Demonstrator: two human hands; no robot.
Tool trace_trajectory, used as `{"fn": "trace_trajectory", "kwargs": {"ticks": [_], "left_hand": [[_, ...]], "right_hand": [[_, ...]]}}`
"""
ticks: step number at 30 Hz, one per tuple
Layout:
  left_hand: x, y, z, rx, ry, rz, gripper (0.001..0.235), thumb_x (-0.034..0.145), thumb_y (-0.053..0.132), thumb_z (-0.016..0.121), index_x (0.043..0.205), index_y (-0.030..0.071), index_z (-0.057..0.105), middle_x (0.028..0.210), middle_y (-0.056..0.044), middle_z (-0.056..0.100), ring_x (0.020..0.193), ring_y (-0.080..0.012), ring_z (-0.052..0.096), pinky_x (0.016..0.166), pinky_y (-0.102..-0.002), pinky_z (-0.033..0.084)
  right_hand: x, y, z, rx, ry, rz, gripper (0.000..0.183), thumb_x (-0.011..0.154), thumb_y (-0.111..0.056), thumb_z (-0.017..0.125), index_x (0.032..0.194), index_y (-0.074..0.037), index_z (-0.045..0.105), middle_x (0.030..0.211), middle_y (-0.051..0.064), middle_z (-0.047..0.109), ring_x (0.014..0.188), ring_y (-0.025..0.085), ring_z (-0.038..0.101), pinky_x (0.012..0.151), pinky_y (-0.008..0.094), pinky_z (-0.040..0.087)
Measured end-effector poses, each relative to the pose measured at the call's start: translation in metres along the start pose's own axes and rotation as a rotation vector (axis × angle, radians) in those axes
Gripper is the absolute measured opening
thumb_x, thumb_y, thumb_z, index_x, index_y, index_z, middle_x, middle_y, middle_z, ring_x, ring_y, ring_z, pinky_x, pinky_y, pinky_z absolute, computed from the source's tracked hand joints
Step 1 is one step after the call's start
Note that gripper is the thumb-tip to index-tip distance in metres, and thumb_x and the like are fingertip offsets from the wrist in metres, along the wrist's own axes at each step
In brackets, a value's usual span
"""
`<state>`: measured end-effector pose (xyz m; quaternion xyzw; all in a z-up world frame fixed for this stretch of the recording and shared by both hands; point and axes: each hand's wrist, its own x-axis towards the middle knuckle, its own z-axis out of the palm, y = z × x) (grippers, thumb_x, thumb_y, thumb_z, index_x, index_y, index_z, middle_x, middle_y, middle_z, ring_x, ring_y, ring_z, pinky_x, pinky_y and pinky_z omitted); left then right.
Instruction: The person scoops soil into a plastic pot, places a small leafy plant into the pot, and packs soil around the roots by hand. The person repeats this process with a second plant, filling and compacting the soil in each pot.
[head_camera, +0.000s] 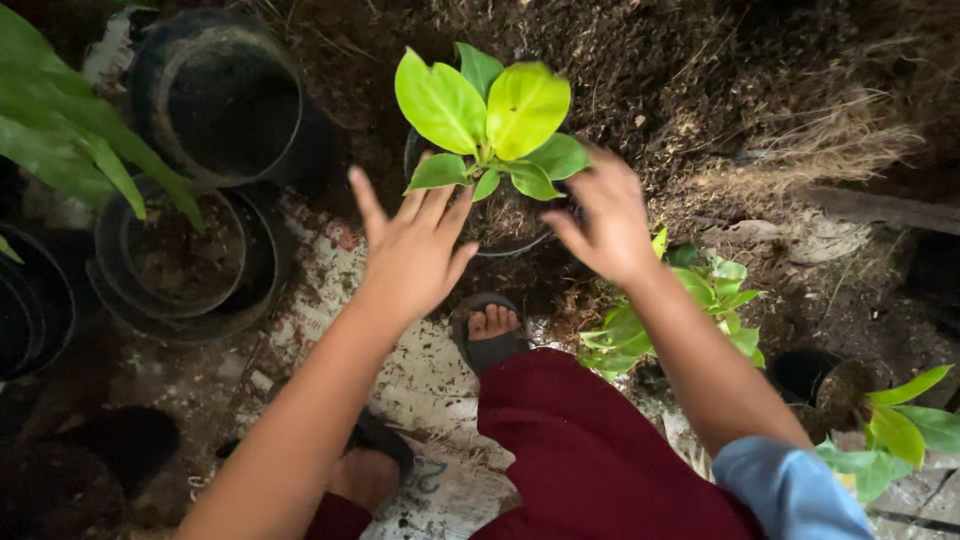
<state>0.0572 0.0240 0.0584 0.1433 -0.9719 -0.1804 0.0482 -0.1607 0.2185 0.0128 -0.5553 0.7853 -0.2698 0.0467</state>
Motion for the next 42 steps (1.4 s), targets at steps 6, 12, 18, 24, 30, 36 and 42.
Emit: {"fn": "trace_trajectory", "kwargs": {"ticks": [6, 12, 18, 24, 30, 36, 42], "left_hand": [[-0.074, -0.024, 0.038, -0.275, 0.255, -0.277, 0.053, 0.092, 0.022, 0.07, 0.143, 0.012, 0.059, 0.163, -0.011, 0.043, 0.156, -0.0344, 0.035, 0.129, -0.069, 0.008], [-0.086, -0.049, 0.117, -0.189, -0.007, -0.446, 0.083, 0.082, 0.029, 0.077, 0.152, 0.004, 0.041, 0.166, -0.019, 0.022, 0.152, -0.0407, 0.025, 0.117, -0.069, 0.014], [-0.076, -0.05, 0.142, -0.16, -0.067, -0.513, 0.089, 0.083, 0.031, 0.077, 0.156, 0.002, 0.036, 0.167, -0.019, 0.02, 0.152, -0.041, 0.021, 0.117, -0.069, 0.016], [-0.074, -0.043, 0.139, -0.186, -0.158, -0.576, 0.079, 0.085, 0.032, 0.076, 0.153, 0.009, 0.042, 0.166, -0.016, 0.021, 0.154, -0.0392, 0.017, 0.117, -0.069, 0.015], [-0.079, -0.035, 0.129, -0.242, -0.104, -0.569, 0.067, 0.085, 0.031, 0.077, 0.145, 0.012, 0.053, 0.165, -0.015, 0.026, 0.155, -0.0384, 0.017, 0.118, -0.07, 0.014], [-0.075, -0.025, 0.105, -0.383, 0.165, -0.516, 0.064, 0.086, 0.021, 0.075, 0.145, 0.01, 0.055, 0.162, -0.017, 0.037, 0.151, -0.0415, 0.031, 0.121, -0.06, 0.023], [-0.068, -0.016, 0.084, -0.539, 0.381, -0.45, 0.064, 0.092, 0.009, 0.07, 0.151, 0.005, 0.047, 0.163, -0.021, 0.037, 0.15, -0.0422, 0.036, 0.124, -0.05, 0.031]], "right_hand": [[-0.051, -0.01, 0.051, 0.05, -0.258, 0.213, 0.029, 0.085, -0.014, 0.071, 0.114, -0.011, 0.065, 0.113, 0.014, 0.067, 0.109, 0.032, 0.064, 0.097, 0.046, 0.054], [-0.016, -0.049, 0.097, -0.178, -0.412, -0.48, 0.08, 0.079, -0.018, 0.065, 0.155, -0.02, 0.042, 0.166, 0.005, 0.033, 0.137, 0.026, 0.059, 0.103, 0.04, 0.056], [0.003, -0.078, 0.132, -0.342, -0.752, -0.307, 0.085, 0.08, -0.037, 0.064, 0.159, -0.031, 0.034, 0.171, 0.012, 0.02, 0.13, 0.026, 0.056, 0.062, 0.039, 0.062], [-0.01, -0.04, 0.118, -0.277, -1.099, -0.075, 0.057, 0.107, -0.038, 0.051, 0.161, -0.03, 0.037, 0.17, 0.001, 0.033, 0.115, 0.028, 0.068, 0.085, 0.046, 0.061], [-0.03, -0.022, 0.091, -0.421, -0.809, -0.321, 0.071, 0.075, -0.041, 0.073, 0.143, -0.033, 0.052, 0.151, 0.007, 0.042, 0.14, 0.035, 0.04, 0.109, 0.062, 0.029], [-0.04, 0.001, 0.104, -0.27, -0.657, -0.266, 0.048, 0.087, -0.022, 0.071, 0.134, -0.03, 0.069, 0.135, 0.005, 0.06, 0.126, 0.032, 0.058, 0.106, 0.052, 0.048], [-0.056, 0.038, 0.079, 0.066, -0.325, 0.066, 0.041, 0.063, -0.01, 0.084, 0.102, -0.016, 0.074, 0.111, 0.009, 0.064, 0.109, 0.032, 0.061, 0.089, 0.043, 0.058]]}}
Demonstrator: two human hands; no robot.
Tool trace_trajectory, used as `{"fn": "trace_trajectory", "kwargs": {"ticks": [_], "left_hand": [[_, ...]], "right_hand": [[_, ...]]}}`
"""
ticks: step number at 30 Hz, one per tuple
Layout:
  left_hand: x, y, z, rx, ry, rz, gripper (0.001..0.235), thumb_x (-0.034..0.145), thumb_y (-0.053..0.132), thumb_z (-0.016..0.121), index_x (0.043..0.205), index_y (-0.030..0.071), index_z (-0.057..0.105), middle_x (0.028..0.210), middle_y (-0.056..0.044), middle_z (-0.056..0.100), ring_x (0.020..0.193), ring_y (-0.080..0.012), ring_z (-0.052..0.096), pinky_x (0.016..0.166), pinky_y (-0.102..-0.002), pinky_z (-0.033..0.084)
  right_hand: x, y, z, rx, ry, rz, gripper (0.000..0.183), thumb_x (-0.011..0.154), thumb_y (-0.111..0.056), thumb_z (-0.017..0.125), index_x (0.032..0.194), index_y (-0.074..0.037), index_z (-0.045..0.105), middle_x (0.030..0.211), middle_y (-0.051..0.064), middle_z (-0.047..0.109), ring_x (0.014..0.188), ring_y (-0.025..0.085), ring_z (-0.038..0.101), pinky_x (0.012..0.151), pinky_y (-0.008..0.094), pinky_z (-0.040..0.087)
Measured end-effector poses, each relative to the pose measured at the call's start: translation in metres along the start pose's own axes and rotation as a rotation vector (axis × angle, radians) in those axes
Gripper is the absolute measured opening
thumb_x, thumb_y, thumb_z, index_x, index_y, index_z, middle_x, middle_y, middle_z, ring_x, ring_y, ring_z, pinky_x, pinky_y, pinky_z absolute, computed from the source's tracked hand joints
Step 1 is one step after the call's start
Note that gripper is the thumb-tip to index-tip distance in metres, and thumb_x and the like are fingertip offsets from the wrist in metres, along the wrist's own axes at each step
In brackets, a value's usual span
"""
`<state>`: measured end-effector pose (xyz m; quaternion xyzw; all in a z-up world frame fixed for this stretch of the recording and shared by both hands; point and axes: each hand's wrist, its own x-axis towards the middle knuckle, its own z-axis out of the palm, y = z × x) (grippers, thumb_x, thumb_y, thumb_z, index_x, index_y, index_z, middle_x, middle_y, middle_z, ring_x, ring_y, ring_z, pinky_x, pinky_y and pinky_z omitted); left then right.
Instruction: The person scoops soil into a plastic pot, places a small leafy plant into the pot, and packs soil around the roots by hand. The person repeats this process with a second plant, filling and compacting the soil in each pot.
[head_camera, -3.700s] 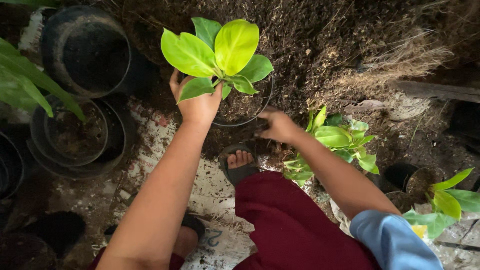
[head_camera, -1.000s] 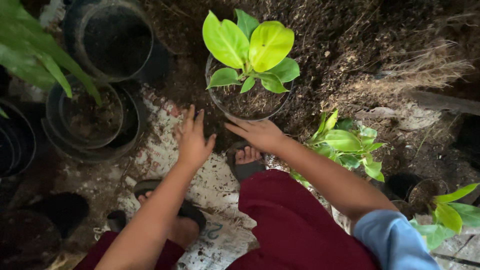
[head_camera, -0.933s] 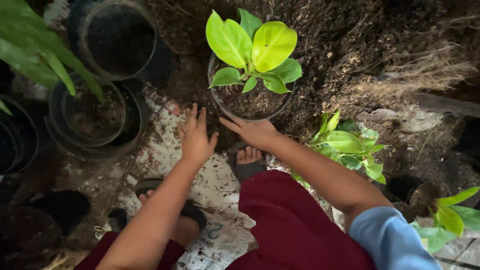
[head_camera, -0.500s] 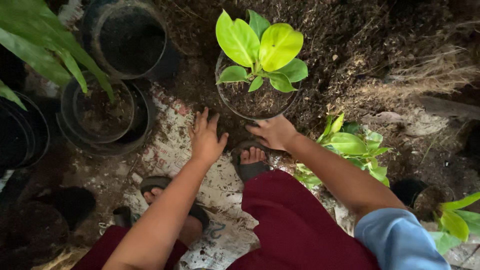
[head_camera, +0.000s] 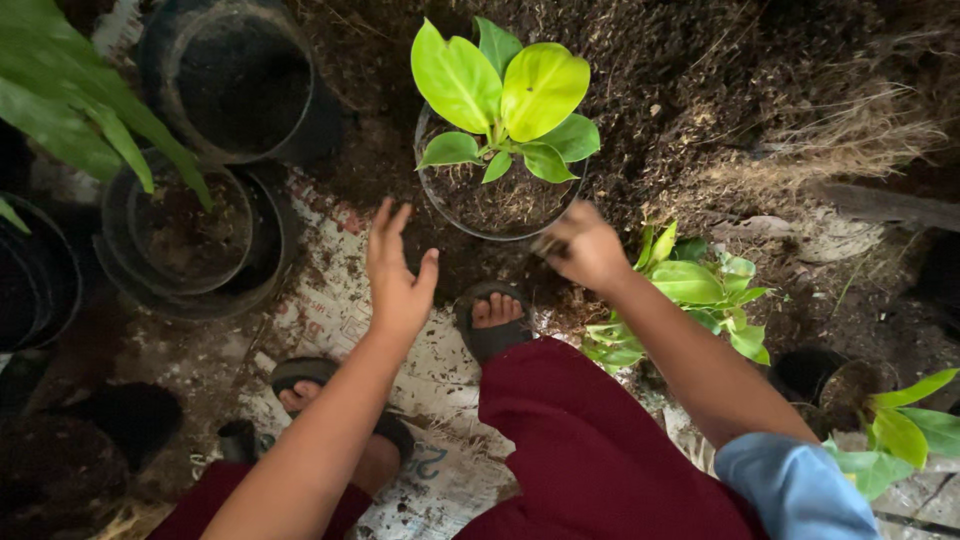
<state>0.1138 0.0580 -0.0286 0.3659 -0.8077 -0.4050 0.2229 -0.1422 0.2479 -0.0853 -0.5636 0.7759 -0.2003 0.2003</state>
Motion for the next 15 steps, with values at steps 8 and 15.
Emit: {"fn": "trace_trajectory", "kwargs": {"ticks": [8, 15], "left_hand": [[-0.002, 0.046, -0.007, -0.097, 0.136, 0.083, 0.062, 0.09, 0.001, 0.065, 0.149, 0.004, 0.047, 0.154, -0.02, 0.042, 0.145, -0.0389, 0.042, 0.124, -0.05, 0.032], [0.001, 0.08, -0.007, -0.196, 0.073, 0.063, 0.048, 0.088, 0.002, 0.065, 0.135, 0.007, 0.059, 0.131, -0.014, 0.058, 0.12, -0.0321, 0.056, 0.109, -0.044, 0.045]], "right_hand": [[-0.008, -0.008, -0.078, 0.75, 0.159, 0.503, 0.028, 0.081, -0.01, 0.084, 0.106, -0.015, 0.073, 0.106, 0.003, 0.065, 0.102, 0.022, 0.062, 0.096, 0.039, 0.052], [0.026, -0.097, -0.128, 0.243, -0.059, -0.028, 0.055, 0.074, -0.005, 0.085, 0.127, -0.011, 0.07, 0.112, 0.011, 0.073, 0.128, 0.045, 0.047, 0.102, 0.054, 0.04]]}}
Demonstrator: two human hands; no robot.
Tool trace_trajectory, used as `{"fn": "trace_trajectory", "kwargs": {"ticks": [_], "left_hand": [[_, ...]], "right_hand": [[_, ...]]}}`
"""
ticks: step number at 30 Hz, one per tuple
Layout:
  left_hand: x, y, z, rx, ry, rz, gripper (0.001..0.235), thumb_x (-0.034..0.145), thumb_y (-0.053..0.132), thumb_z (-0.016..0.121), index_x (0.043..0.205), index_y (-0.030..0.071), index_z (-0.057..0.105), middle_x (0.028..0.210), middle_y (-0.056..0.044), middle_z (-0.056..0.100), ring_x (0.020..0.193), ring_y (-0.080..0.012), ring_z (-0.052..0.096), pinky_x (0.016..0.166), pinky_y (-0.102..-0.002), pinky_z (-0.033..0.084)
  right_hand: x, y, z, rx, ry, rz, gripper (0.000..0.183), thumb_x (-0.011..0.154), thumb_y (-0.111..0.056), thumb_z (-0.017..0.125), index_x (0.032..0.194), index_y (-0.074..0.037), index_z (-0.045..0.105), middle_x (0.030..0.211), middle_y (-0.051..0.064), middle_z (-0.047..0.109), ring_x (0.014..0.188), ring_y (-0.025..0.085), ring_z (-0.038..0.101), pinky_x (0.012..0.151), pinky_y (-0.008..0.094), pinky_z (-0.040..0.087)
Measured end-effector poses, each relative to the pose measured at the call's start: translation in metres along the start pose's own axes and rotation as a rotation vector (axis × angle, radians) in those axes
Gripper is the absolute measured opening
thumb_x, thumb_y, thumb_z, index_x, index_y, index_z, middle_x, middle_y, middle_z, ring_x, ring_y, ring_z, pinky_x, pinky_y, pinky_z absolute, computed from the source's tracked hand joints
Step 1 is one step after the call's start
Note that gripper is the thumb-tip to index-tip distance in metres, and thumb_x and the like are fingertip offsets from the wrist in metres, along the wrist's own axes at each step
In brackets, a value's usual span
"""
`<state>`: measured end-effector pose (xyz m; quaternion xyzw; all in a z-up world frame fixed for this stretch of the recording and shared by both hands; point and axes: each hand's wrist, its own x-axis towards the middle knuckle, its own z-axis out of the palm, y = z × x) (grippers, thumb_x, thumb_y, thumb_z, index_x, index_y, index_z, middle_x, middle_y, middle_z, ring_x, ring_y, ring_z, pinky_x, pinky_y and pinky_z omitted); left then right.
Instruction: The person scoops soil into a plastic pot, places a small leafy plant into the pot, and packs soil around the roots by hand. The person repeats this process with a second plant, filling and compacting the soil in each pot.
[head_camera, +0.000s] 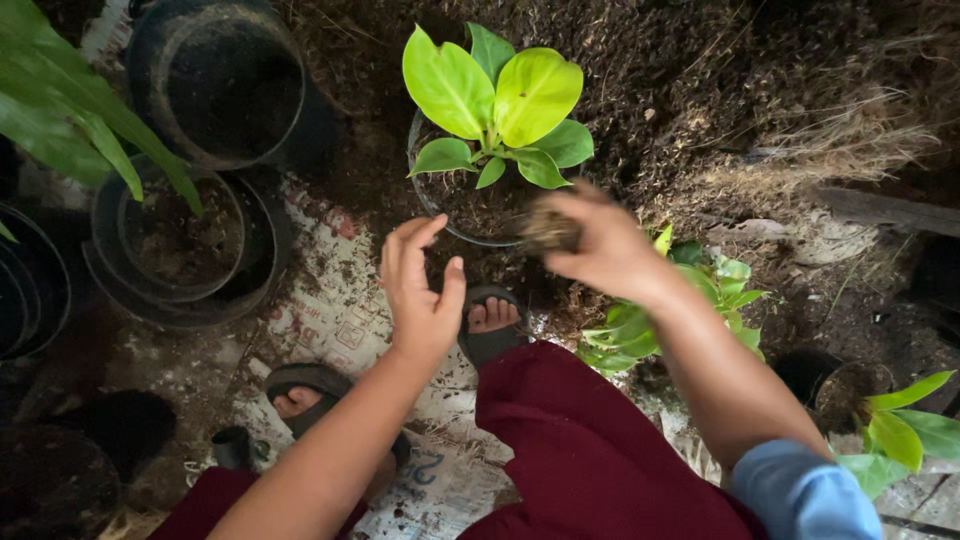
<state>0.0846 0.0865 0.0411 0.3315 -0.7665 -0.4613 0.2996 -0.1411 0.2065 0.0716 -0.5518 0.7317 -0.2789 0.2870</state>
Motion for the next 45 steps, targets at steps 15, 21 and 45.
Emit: {"fn": "trace_trajectory", "kwargs": {"ticks": [15, 21, 45], "left_hand": [[0.042, 0.003, 0.002, 0.707, -0.286, 0.128, 0.078, 0.088, 0.025, 0.065, 0.158, 0.002, 0.039, 0.168, -0.01, 0.029, 0.157, -0.0408, 0.014, 0.11, -0.082, -0.005], [0.052, -0.001, -0.005, 0.728, -0.35, 0.199, 0.067, 0.089, 0.031, 0.066, 0.15, 0.007, 0.052, 0.156, -0.005, 0.048, 0.153, -0.0381, 0.025, 0.107, -0.087, -0.007], [0.048, -0.044, -0.007, 0.571, -0.394, 0.03, 0.083, 0.102, 0.028, 0.053, 0.164, 0.0, 0.008, 0.173, -0.014, 0.006, 0.16, -0.0296, 0.013, 0.112, -0.078, -0.013]], "right_hand": [[0.031, -0.052, 0.039, -0.27, 0.276, -0.116, 0.059, 0.078, -0.009, 0.081, 0.133, -0.012, 0.06, 0.143, 0.016, 0.054, 0.128, 0.038, 0.057, 0.1, 0.045, 0.056], [0.014, -0.035, 0.04, -0.435, 0.238, -0.01, 0.055, 0.077, -0.015, 0.081, 0.13, -0.016, 0.066, 0.135, 0.013, 0.06, 0.113, 0.036, 0.062, 0.088, 0.044, 0.057], [0.063, -0.037, 0.062, -0.424, -0.143, -0.284, 0.1, 0.089, -0.057, 0.066, 0.157, 0.003, 0.025, 0.166, 0.027, 0.008, 0.148, 0.045, 0.031, 0.124, 0.053, 0.02]]}}
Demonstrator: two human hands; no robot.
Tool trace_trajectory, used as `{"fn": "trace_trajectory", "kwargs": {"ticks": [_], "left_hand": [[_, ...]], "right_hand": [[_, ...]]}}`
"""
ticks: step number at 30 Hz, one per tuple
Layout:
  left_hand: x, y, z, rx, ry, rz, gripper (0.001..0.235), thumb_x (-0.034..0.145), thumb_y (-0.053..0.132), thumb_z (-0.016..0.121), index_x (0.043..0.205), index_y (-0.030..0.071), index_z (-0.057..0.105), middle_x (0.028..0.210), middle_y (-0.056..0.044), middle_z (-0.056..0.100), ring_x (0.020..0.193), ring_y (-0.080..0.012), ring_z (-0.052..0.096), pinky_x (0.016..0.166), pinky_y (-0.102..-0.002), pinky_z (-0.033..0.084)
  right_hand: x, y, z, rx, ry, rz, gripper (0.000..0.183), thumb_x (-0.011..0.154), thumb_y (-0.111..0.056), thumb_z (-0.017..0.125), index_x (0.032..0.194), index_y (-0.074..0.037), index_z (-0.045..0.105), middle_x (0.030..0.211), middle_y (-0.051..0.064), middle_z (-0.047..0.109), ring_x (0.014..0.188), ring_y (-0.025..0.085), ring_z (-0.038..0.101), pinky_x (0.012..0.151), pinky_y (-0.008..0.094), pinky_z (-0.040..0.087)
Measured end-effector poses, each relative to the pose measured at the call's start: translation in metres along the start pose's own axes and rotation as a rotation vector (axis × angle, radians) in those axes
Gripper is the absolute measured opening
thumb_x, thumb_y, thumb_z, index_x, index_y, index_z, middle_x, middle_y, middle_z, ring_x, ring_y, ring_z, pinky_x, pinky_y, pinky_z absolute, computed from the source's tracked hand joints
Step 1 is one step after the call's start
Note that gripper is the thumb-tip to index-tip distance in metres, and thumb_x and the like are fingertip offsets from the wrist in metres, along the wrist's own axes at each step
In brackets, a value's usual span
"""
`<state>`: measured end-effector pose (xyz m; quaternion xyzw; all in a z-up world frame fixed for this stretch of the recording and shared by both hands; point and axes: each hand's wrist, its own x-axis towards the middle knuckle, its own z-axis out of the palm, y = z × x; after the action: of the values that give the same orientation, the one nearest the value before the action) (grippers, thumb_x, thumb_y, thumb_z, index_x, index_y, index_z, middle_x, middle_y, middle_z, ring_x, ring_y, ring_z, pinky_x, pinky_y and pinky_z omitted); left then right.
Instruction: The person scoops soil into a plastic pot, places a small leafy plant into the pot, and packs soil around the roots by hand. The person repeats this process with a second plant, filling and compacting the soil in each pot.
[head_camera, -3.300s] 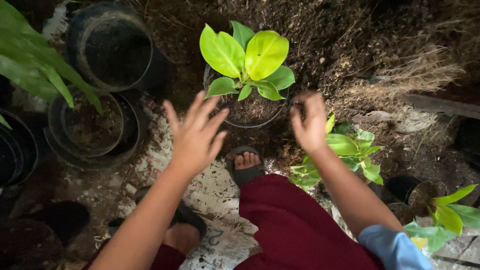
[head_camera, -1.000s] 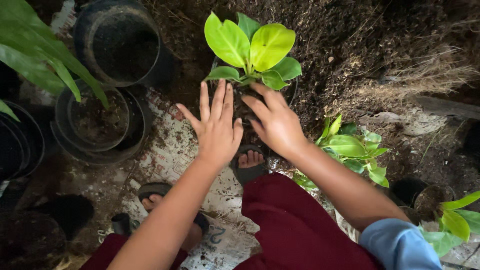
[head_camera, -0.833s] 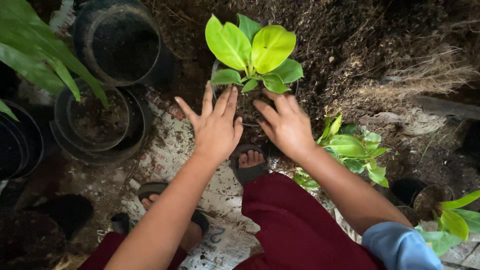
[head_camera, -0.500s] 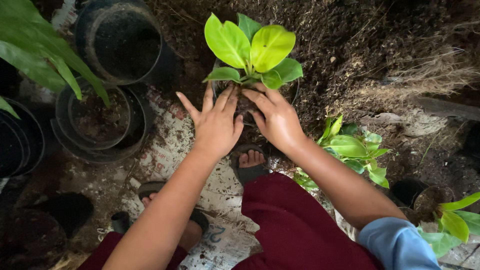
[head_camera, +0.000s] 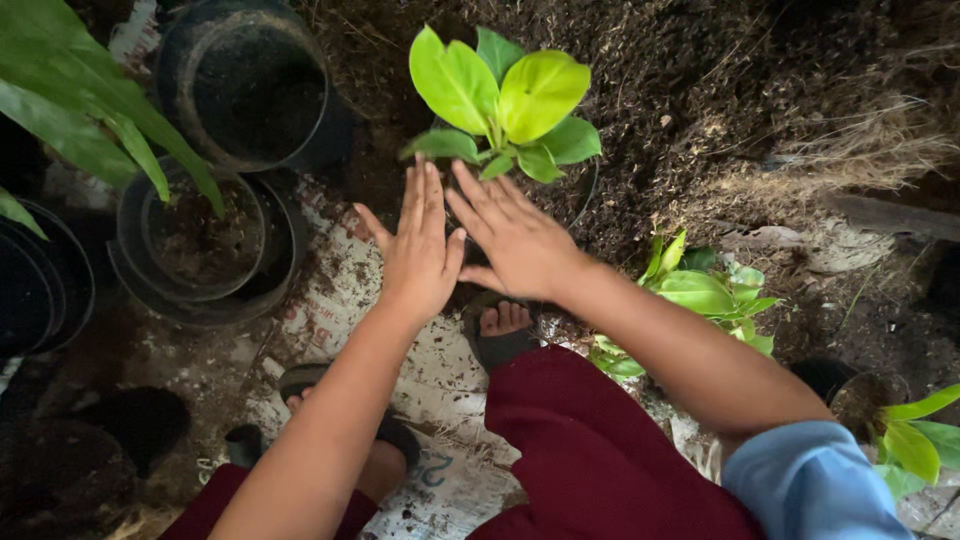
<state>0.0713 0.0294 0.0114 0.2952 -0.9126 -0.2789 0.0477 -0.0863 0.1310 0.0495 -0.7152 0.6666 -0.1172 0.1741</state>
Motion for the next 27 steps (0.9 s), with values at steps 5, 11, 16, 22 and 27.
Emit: {"fn": "trace_trajectory", "kwargs": {"ticks": [5, 11, 16, 22, 27], "left_hand": [[0.0, -0.005, -0.009, 0.07, -0.035, -0.001, 0.08, 0.102, 0.03, 0.055, 0.165, 0.007, 0.01, 0.174, -0.009, 0.009, 0.16, -0.0272, 0.013, 0.113, -0.077, -0.012], [0.001, 0.004, -0.013, 0.052, -0.03, -0.023, 0.082, 0.099, 0.03, 0.058, 0.165, 0.006, 0.015, 0.174, -0.009, 0.011, 0.16, -0.027, 0.013, 0.112, -0.079, -0.012], [0.003, 0.017, -0.025, 0.15, 0.039, 0.059, 0.076, 0.095, 0.036, 0.063, 0.155, -0.003, 0.039, 0.171, -0.016, 0.017, 0.159, -0.0338, 0.011, 0.109, -0.081, -0.011], [0.035, 0.022, -0.033, 0.216, 0.148, 0.245, 0.068, 0.098, 0.046, 0.066, 0.139, -0.007, 0.061, 0.161, -0.022, 0.039, 0.159, -0.0351, 0.011, 0.109, -0.085, -0.009], [0.068, 0.017, -0.031, 0.214, 0.104, 0.238, 0.04, 0.086, 0.04, 0.079, 0.11, 0.007, 0.076, 0.156, -0.017, 0.047, 0.158, -0.0386, 0.011, 0.105, -0.087, -0.01]], "right_hand": [[0.013, -0.007, -0.01, -0.145, -0.035, 0.081, 0.097, 0.091, -0.053, 0.064, 0.162, -0.002, 0.022, 0.168, 0.023, 0.009, 0.149, 0.043, 0.03, 0.122, 0.053, 0.021], [0.008, -0.018, 0.0, -0.312, -0.07, 0.152, 0.093, 0.086, -0.043, 0.065, 0.159, -0.003, 0.025, 0.168, 0.02, 0.012, 0.152, 0.036, 0.03, 0.122, 0.054, 0.02], [-0.007, -0.02, 0.012, -0.059, 0.109, 0.159, 0.091, 0.083, -0.041, 0.069, 0.154, 0.003, 0.036, 0.164, 0.026, 0.018, 0.147, 0.044, 0.031, 0.121, 0.056, 0.02], [-0.044, -0.003, 0.014, 0.024, 0.313, 0.336, 0.045, 0.087, -0.023, 0.069, 0.129, -0.008, 0.065, 0.148, 0.016, 0.056, 0.129, 0.035, 0.053, 0.108, 0.051, 0.039], [-0.032, 0.033, 0.007, -0.01, 0.555, 0.422, 0.042, 0.093, -0.026, 0.078, 0.129, -0.006, 0.068, 0.13, 0.018, 0.062, 0.118, 0.04, 0.055, 0.101, 0.05, 0.047]]}}
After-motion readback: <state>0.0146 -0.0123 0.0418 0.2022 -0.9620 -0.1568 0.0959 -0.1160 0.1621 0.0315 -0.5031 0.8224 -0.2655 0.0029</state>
